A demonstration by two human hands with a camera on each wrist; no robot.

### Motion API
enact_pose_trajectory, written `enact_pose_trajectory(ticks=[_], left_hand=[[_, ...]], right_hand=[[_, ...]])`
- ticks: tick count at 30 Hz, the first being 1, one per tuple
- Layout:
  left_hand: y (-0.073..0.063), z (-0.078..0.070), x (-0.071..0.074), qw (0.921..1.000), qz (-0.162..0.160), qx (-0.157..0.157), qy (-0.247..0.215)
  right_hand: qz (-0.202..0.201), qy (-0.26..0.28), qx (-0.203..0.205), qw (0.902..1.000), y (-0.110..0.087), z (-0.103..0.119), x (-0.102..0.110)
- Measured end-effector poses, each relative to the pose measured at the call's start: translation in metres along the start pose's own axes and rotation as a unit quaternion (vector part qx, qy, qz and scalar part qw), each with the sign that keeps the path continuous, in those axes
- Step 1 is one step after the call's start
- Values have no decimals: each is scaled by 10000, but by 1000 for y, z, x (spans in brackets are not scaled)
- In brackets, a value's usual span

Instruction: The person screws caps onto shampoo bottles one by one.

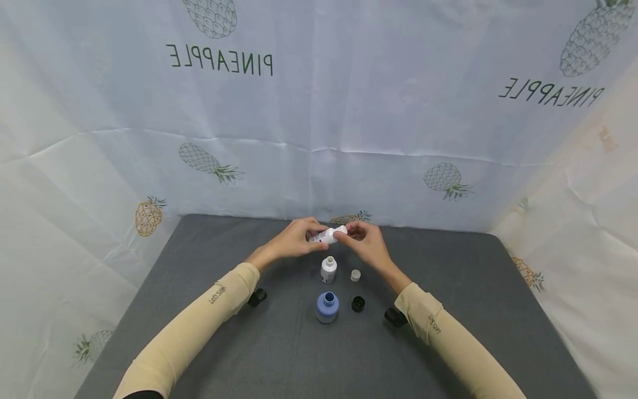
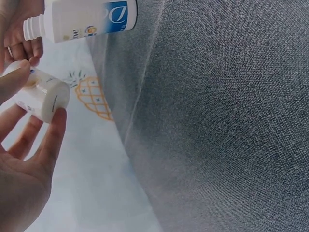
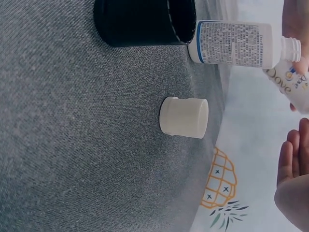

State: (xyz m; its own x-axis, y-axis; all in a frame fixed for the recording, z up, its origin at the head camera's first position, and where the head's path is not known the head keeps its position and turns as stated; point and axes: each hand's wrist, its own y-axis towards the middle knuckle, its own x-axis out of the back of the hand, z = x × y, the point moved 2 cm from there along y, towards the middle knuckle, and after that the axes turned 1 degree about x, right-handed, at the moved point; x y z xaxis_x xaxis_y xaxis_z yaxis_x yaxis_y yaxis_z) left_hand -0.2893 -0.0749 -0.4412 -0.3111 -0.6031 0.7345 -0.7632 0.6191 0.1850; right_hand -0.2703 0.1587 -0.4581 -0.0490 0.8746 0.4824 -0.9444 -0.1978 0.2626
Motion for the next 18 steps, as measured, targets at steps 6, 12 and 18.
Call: enact_pose_trajectory(ticks=[6, 12, 18], left_hand=[[-1, 0, 1, 10000, 6, 41, 25], [0, 2, 0, 10000, 10, 98, 8], [0, 2, 0, 9999, 32, 94, -13]], right_hand=[[-37, -2, 13, 10000, 0, 2, -1], [-23, 71, 27, 10000, 0, 2, -2], [3, 67, -64, 10000, 0, 1, -2]])
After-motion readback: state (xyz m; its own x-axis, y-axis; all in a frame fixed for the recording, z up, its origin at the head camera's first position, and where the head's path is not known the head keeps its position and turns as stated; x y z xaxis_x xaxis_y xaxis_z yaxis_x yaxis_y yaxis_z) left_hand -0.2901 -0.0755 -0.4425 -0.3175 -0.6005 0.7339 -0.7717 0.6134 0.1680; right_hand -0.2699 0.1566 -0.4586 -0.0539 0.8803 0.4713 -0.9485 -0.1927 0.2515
